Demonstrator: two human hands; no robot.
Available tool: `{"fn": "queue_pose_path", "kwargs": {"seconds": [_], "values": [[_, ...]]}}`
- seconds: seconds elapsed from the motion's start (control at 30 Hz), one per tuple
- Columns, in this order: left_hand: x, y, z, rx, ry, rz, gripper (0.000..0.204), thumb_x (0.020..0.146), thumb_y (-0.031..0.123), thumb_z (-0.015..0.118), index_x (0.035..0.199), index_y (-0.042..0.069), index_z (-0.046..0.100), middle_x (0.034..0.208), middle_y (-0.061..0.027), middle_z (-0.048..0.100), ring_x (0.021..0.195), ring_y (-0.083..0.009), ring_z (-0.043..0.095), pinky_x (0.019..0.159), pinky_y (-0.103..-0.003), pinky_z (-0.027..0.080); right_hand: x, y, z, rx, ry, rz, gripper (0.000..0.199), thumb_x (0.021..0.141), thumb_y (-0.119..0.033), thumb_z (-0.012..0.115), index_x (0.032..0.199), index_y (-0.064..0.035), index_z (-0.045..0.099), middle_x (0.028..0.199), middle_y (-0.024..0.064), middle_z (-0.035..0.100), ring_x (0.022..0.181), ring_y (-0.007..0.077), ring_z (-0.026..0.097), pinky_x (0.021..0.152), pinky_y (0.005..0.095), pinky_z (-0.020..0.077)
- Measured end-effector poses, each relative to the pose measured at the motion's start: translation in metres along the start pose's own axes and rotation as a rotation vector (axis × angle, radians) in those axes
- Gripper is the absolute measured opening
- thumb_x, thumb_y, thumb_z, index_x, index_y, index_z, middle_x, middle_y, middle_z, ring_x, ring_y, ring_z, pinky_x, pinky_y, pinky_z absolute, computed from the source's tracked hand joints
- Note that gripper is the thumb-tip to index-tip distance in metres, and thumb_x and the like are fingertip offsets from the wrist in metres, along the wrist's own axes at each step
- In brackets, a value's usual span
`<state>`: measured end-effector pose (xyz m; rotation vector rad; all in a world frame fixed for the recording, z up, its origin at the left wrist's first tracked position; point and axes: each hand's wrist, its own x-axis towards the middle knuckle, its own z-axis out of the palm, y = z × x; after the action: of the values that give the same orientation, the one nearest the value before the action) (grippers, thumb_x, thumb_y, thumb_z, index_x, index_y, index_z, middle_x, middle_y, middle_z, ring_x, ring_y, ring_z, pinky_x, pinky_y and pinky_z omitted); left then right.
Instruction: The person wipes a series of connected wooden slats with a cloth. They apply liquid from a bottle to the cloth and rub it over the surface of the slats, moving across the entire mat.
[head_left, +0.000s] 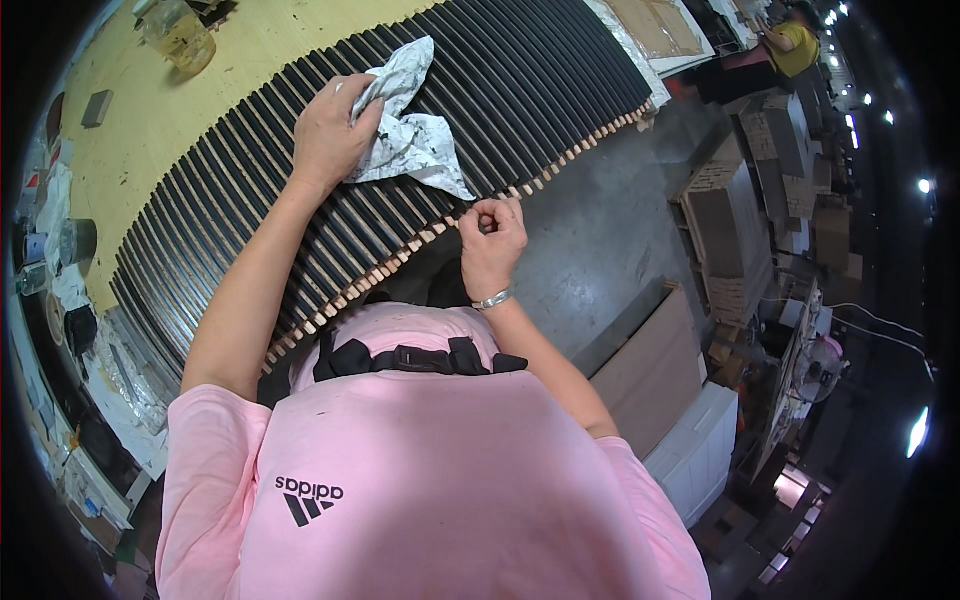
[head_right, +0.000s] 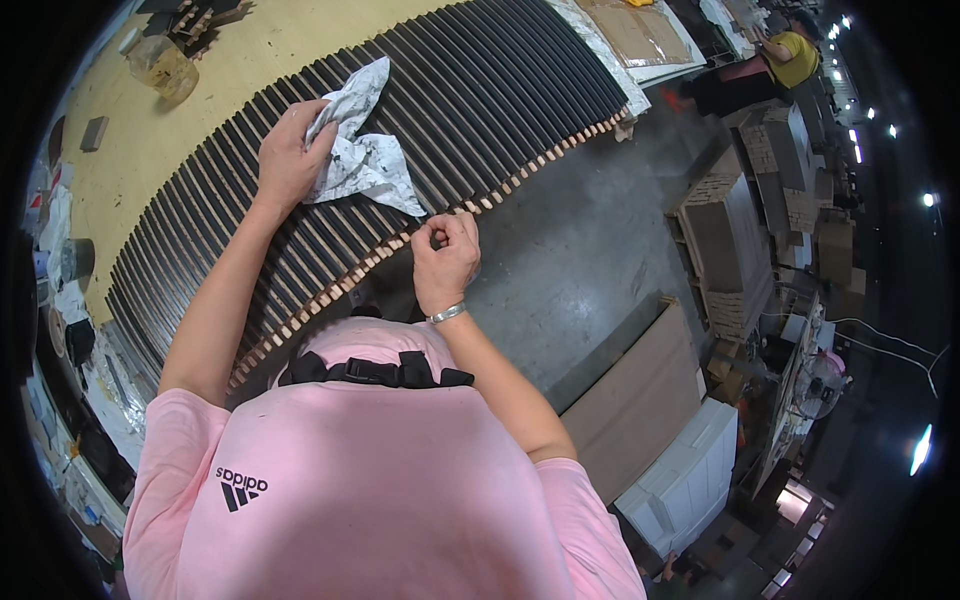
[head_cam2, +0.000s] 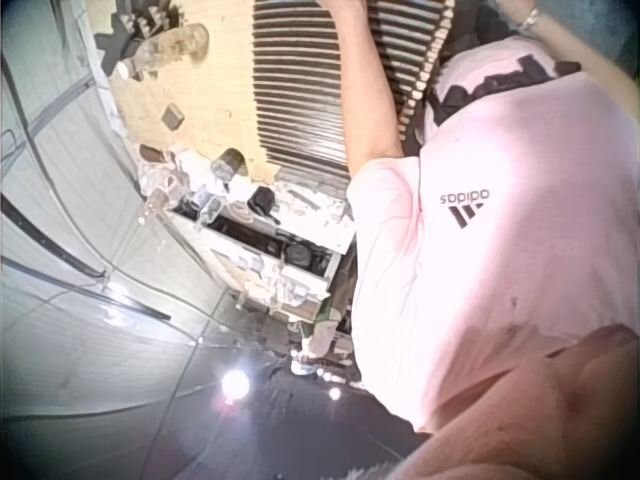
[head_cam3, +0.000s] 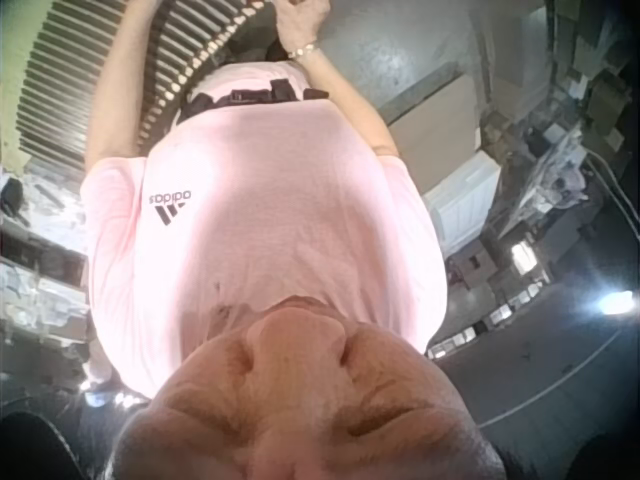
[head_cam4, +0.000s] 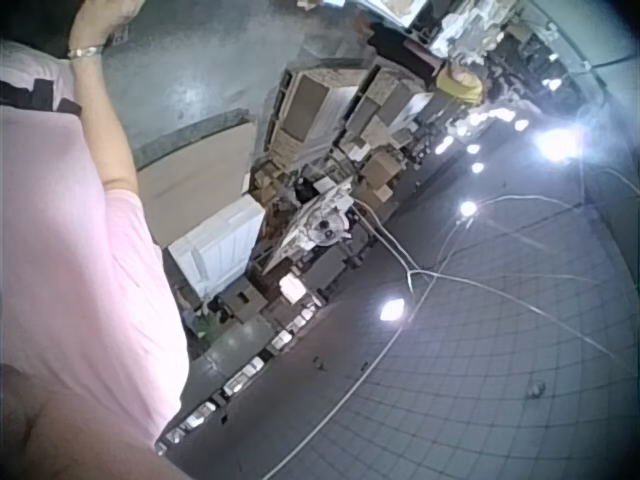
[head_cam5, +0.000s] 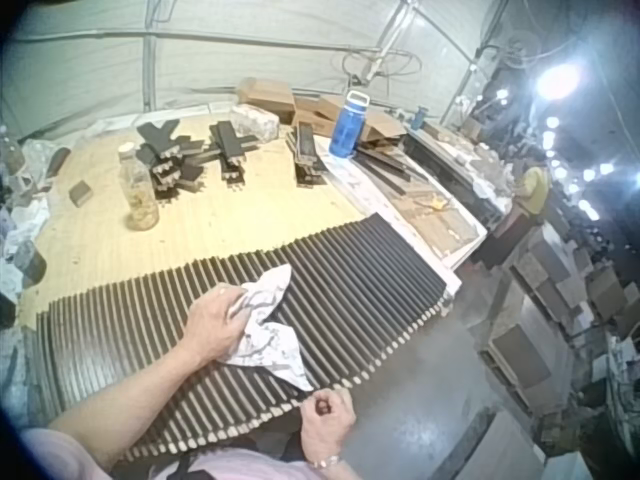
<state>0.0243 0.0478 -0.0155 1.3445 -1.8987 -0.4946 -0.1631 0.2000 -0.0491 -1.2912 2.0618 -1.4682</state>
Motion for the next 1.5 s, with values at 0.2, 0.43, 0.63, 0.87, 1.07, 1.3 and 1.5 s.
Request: {"fn": "queue_pose_path", "kwargs": {"seconds": [0.2,0.43,0.63,0.87,1.07,1.3,1.5], "values": [[0.0,-0.002,0.0,-0.006,-0.006,-0.006,0.03,0.09,0.023,0.067,0.116,0.007,0.066,0.109,-0.0114,0.068,0.101,-0.0298,0.067,0.087,-0.035,0.052,-0.001,-0.004,0.003,-0.047,0.022,-0.045,0.01,0.071,0.002,0.068,0.072,-0.0038,0.06,0.074,0.0054,0.052,0.068,0.0198,0.051,0.062,0.034,0.0436],[0.0,-0.005,0.005,-0.026,0.086,0.065,0.028,0.089,0.027,0.065,0.111,0.011,0.068,0.104,-0.0101,0.069,0.093,-0.0321,0.068,0.08,-0.04,0.054,0.006,-0.004,0.0,-0.147,0.053,-0.2,0.011,0.069,0.004,0.066,0.071,-0.0031,0.058,0.074,0.008,0.052,0.07,0.0255,0.051,0.063,0.0381,0.0427],[0.001,-0.005,0.003,0.017,0.053,0.058,0.028,0.089,0.027,0.064,0.111,0.011,0.068,0.106,-0.0093,0.069,0.095,-0.0323,0.068,0.081,-0.04,0.054,0.004,-0.005,-0.002,-0.186,0.054,-0.253,0.011,0.069,0.004,0.066,0.072,-0.0024,0.058,0.074,0.0083,0.052,0.069,0.0248,0.051,0.063,0.0378,0.0428],[0.001,-0.002,0.002,0.033,0.036,0.032,0.027,0.089,0.028,0.064,0.111,0.012,0.068,0.108,-0.0079,0.068,0.096,-0.0317,0.068,0.082,-0.041,0.054,0.001,-0.01,0.002,0.123,0.06,0.205,0.004,0.072,0.002,0.067,0.074,0.0027,0.063,0.076,0.0017,0.053,0.062,0.0094,0.045,0.057,0.0257,0.0388],[0.002,-0.001,0.002,0.074,0.012,0.022,0.028,0.089,0.03,0.063,0.111,0.013,0.067,0.106,-0.0074,0.068,0.098,-0.0307,0.067,0.083,-0.041,0.054,0.0,-0.005,0.003,0.235,0.06,0.34,0.003,0.072,0.001,0.066,0.074,0.0033,0.064,0.076,0.0006,0.054,0.062,0.0078,0.044,0.057,0.0248,0.0378],[0.003,-0.002,0.003,0.087,0.022,0.039,0.027,0.089,0.029,0.063,0.11,0.013,0.066,0.105,-0.0086,0.067,0.097,-0.0311,0.067,0.082,-0.041,0.054,0.0,0.005,-0.007,-0.271,0.068,-0.412,0.007,0.073,0.003,0.066,0.074,0.0002,0.059,0.078,0.0053,0.053,0.062,0.0147,0.049,0.059,0.0288,0.0418],[0.001,-0.001,0.003,0.087,0.023,0.047,0.028,0.089,0.028,0.063,0.111,0.012,0.066,0.106,-0.009,0.067,0.099,-0.031,0.066,0.083,-0.042,0.054,-0.011,0.005,-0.006,-0.019,0.023,-0.006,0.007,0.078,0.004,0.067,0.078,0.0,0.061,0.078,0.0047,0.053,0.06,0.0142,0.05,0.056,0.0296,0.0432]]}}
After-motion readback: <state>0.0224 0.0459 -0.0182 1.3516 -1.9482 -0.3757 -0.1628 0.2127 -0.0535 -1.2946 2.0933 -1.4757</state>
